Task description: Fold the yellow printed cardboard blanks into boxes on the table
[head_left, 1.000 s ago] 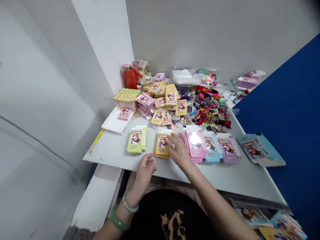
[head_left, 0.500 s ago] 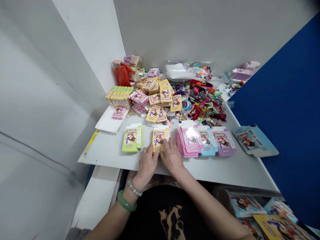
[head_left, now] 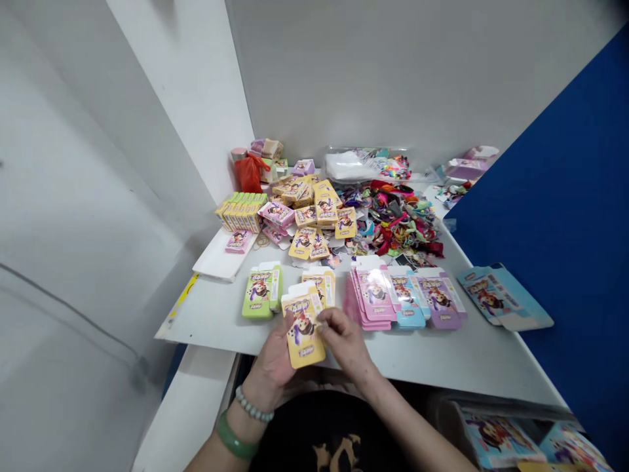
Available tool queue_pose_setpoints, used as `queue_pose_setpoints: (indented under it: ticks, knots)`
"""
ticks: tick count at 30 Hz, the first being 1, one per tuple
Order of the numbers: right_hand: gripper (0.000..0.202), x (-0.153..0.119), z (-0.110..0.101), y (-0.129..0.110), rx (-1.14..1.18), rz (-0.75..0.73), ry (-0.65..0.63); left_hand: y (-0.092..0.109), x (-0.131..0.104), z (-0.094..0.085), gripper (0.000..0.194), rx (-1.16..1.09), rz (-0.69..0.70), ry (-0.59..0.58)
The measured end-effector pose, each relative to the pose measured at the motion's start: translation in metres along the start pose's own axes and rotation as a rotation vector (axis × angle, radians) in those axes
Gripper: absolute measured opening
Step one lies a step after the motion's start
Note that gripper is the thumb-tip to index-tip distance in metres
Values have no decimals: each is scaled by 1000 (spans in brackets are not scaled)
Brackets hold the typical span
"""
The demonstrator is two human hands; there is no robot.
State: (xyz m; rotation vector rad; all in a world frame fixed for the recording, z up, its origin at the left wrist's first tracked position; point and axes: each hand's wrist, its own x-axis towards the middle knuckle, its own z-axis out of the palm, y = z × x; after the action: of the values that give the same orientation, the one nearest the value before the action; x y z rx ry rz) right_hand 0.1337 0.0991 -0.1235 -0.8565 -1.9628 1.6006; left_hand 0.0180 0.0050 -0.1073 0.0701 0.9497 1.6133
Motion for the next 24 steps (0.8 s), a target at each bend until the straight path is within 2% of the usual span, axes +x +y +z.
queue_pose_setpoints:
  ticks: [2, 5, 8, 11, 14, 16, 17, 20, 22, 24]
  knots:
    - [19, -11, 5, 0, -289, -85, -29, -5, -2, -3, 62, -50, -79, -67]
    - [39, -21, 10, 7, -629, -263, 45, -15, -5, -9, 52, -28, -46, -78]
    - [68, -23, 11, 16, -657, -434, 62, -23, -9, -15, 45, 57, 19, -117]
    - [69, -19, 6, 18, -519, -505, -40, -27, -14, -21, 48, 110, 34, -191]
    - [43, -16, -3, 5, -351, -397, -149, -30, -18, -26, 55, 106, 4, -214]
    - [16, -14, -8, -7, -200, -260, -207, -32, -19, -27, 57, 109, -34, -215]
    - [11, -14, -9, -11, -113, -188, -230, -33, -19, -26, 58, 109, -46, -203]
    - [20, -15, -3, -15, 145, -38, -175, -32, -18, -20, 61, 100, -5, -69]
    - [29, -17, 6, -10, 240, 13, -70, -30, -16, -14, 62, 116, 90, 102]
    - [39, -20, 14, -4, 268, 38, -68, -26, -16, -9, 62, 153, 184, 257]
